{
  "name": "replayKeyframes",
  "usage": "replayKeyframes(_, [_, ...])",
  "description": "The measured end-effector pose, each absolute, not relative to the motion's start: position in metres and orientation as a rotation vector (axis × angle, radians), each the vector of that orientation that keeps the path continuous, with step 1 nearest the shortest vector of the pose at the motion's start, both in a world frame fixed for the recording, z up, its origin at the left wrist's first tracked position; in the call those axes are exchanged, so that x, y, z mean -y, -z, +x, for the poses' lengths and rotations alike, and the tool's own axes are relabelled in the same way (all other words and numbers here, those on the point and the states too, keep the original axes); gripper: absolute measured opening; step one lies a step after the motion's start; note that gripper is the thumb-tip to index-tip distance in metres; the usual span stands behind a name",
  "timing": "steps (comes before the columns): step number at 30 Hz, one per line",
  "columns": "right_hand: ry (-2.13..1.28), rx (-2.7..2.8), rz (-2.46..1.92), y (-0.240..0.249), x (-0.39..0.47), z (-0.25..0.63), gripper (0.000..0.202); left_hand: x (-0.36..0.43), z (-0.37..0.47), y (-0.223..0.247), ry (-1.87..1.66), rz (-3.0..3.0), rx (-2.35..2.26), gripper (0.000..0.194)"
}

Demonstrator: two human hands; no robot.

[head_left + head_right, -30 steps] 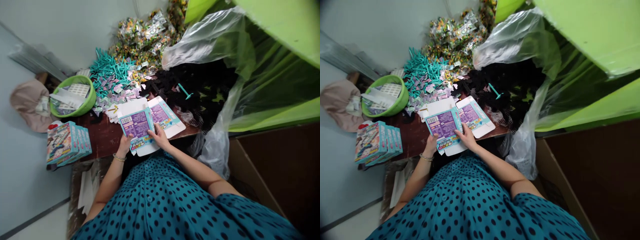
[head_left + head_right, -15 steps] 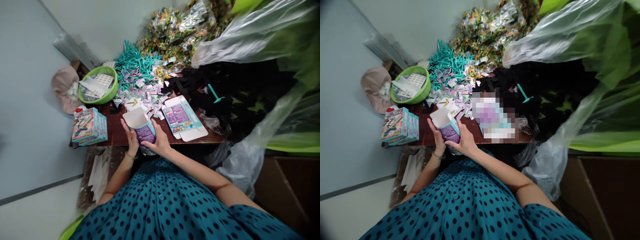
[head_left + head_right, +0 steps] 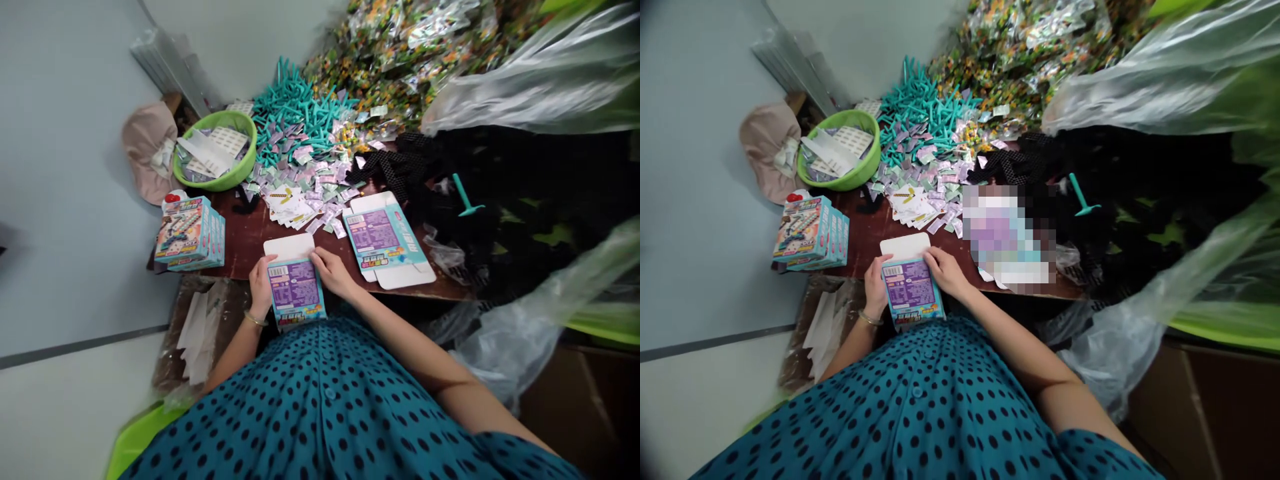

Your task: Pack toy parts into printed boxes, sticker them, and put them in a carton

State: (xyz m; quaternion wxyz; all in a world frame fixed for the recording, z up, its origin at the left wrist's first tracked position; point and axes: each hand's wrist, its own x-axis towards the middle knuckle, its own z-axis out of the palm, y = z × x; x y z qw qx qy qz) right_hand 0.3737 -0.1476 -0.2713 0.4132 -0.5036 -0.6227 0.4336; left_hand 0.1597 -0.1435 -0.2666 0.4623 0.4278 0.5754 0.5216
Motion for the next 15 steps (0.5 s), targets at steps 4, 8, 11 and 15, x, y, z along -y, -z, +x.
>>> replayKeyframes(4, [-1.181,1.961,-1.152,0.265,0.122,0.387,0.054,0.130,0.157,0.270,-1.149,0.674,-1.222,0.058])
replayKeyframes(8, [-0.818,2.005,-1.227,0.256,0.090,0.384,0.043,0.114,0.148,0.269,-0.793,0.588,-1.113,0.040])
replayKeyframes(11, [-0.807,2.238,-1.056,0.250,0.084,0.372,0.031,0.113,0.147,0.270,-0.806,0.575,-1.126,0.034])
replayKeyframes(15, [-0.984,2.090,-0.899,0.250,0.106,0.361,0.034,0.122,0.149,0.268,-0.935,0.591,-1.100,0.039])
